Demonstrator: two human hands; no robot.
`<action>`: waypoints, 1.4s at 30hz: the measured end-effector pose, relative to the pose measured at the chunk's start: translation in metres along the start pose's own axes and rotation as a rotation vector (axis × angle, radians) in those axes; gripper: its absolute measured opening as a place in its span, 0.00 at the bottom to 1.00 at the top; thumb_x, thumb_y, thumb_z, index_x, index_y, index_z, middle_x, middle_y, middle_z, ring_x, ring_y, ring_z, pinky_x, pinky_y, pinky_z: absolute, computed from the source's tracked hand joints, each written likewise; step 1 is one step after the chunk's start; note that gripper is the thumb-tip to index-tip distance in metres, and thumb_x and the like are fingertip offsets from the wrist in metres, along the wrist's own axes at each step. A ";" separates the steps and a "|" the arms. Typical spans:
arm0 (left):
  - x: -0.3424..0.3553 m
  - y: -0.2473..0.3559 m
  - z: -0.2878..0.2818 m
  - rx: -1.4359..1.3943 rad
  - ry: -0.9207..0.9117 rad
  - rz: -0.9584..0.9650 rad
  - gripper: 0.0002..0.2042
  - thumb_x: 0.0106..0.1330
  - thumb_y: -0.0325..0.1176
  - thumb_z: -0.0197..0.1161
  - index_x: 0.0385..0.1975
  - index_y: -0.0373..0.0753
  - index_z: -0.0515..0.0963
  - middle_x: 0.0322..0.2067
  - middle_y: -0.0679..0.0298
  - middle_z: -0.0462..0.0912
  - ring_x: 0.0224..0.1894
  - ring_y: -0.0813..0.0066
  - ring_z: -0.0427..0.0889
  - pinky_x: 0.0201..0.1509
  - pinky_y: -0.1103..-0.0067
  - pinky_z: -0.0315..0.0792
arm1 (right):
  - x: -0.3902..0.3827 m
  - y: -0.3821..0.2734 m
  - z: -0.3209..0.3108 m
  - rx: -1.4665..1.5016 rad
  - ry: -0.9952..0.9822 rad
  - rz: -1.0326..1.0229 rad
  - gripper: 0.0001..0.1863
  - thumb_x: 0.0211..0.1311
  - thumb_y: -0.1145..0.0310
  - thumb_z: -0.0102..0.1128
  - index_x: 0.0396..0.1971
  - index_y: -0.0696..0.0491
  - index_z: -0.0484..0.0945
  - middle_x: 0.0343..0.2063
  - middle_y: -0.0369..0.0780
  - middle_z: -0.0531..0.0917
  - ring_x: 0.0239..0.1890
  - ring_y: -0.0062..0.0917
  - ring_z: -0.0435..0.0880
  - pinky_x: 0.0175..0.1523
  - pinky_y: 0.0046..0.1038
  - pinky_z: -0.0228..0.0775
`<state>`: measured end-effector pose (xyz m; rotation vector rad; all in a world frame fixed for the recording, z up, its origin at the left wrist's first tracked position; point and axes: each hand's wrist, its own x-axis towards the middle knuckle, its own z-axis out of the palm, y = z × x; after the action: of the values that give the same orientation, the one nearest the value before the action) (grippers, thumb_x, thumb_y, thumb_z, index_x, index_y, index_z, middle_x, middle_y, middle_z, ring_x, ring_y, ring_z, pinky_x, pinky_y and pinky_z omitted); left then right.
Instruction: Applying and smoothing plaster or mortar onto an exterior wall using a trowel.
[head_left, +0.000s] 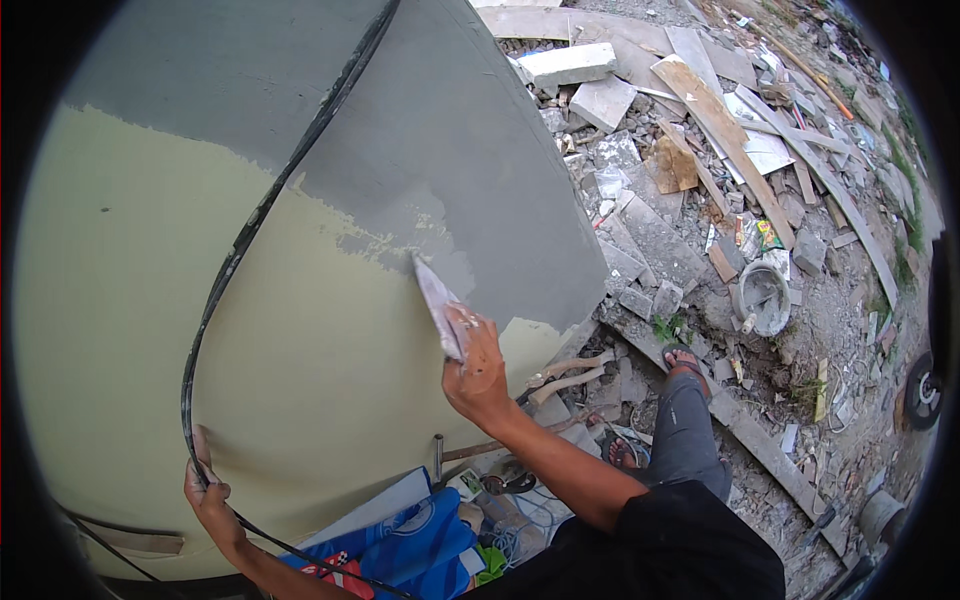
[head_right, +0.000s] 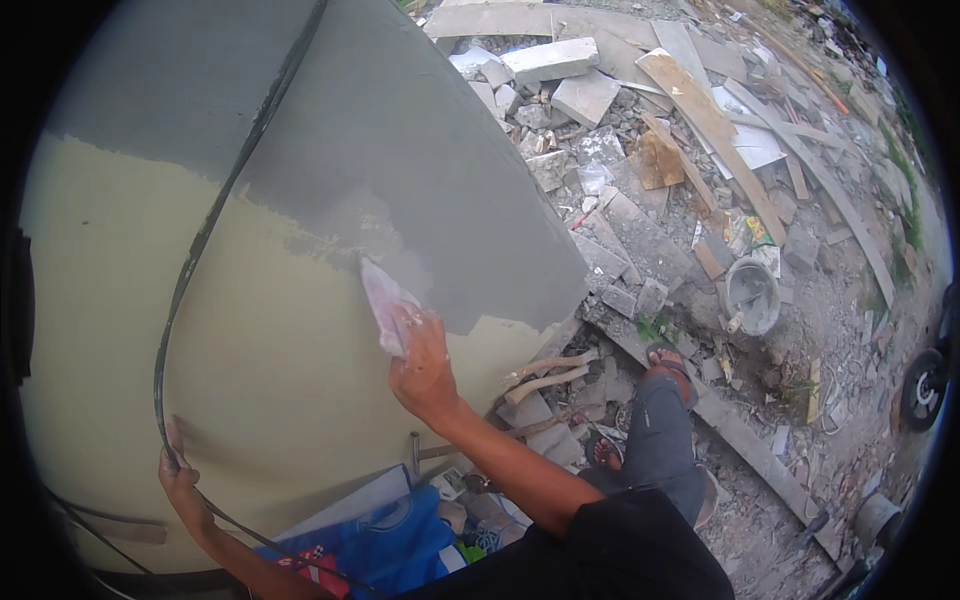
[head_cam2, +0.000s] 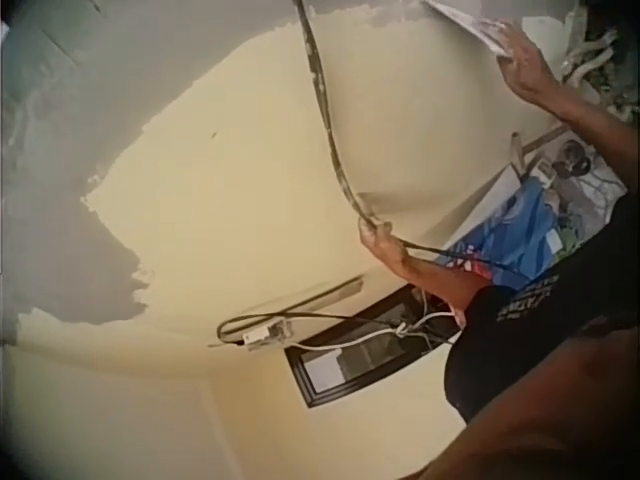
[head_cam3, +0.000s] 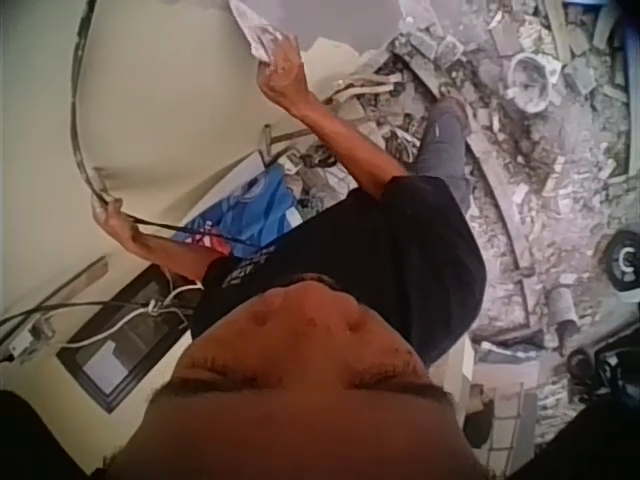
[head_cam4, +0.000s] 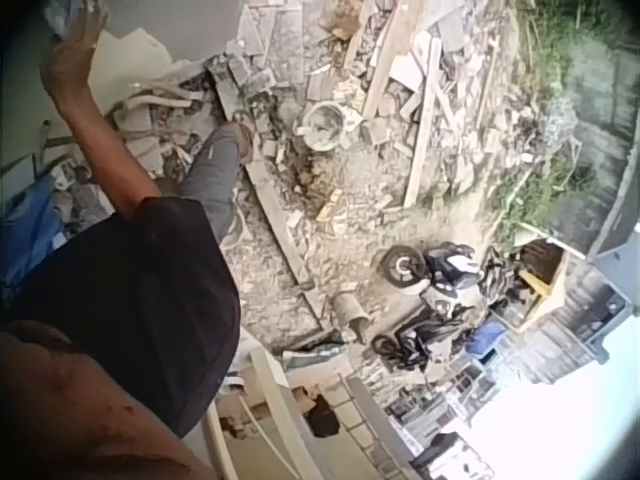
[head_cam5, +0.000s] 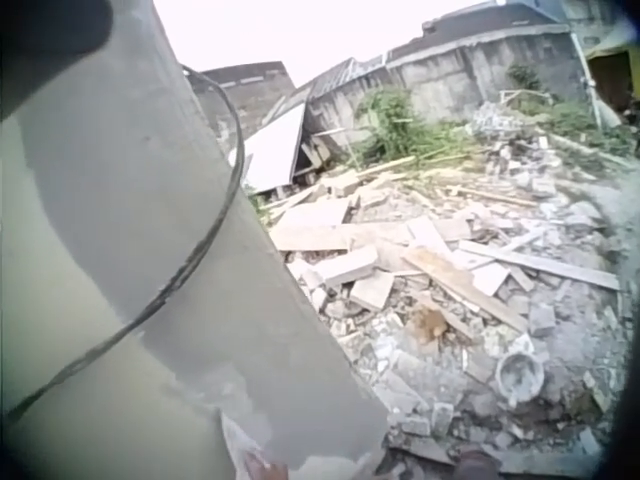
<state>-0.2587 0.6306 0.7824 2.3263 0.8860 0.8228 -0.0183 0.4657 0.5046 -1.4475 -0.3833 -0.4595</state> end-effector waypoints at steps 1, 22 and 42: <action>-0.002 0.002 -0.001 0.005 0.009 0.000 0.35 0.40 0.27 0.44 0.56 0.20 0.69 0.65 0.50 0.68 0.71 0.68 0.59 0.71 0.78 0.49 | -0.006 -0.004 0.000 0.063 -0.063 0.010 0.31 0.45 0.87 0.51 0.57 0.63 0.69 0.52 0.53 0.74 0.53 0.51 0.72 0.61 0.45 0.63; 0.000 0.006 -0.009 0.048 -0.091 -0.074 0.34 0.48 0.29 0.46 0.62 0.28 0.68 0.64 0.54 0.70 0.61 0.70 0.73 0.66 0.78 0.58 | 0.056 0.020 0.023 0.430 0.444 0.948 0.17 0.51 0.81 0.45 0.44 0.63 0.69 0.37 0.45 0.77 0.38 0.29 0.75 0.44 0.32 0.69; 0.001 0.001 -0.004 -0.099 -0.102 -0.057 0.22 0.51 0.23 0.45 0.46 0.30 0.77 0.26 0.73 0.69 0.24 0.87 0.54 0.27 0.86 0.51 | -0.044 -0.019 0.041 -0.110 -0.279 -0.455 0.31 0.43 0.82 0.55 0.55 0.60 0.69 0.53 0.54 0.71 0.56 0.50 0.68 0.63 0.52 0.59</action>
<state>-0.2602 0.6313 0.7862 2.2255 0.8450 0.7015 -0.0647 0.5078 0.5018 -1.5360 -0.9346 -0.6510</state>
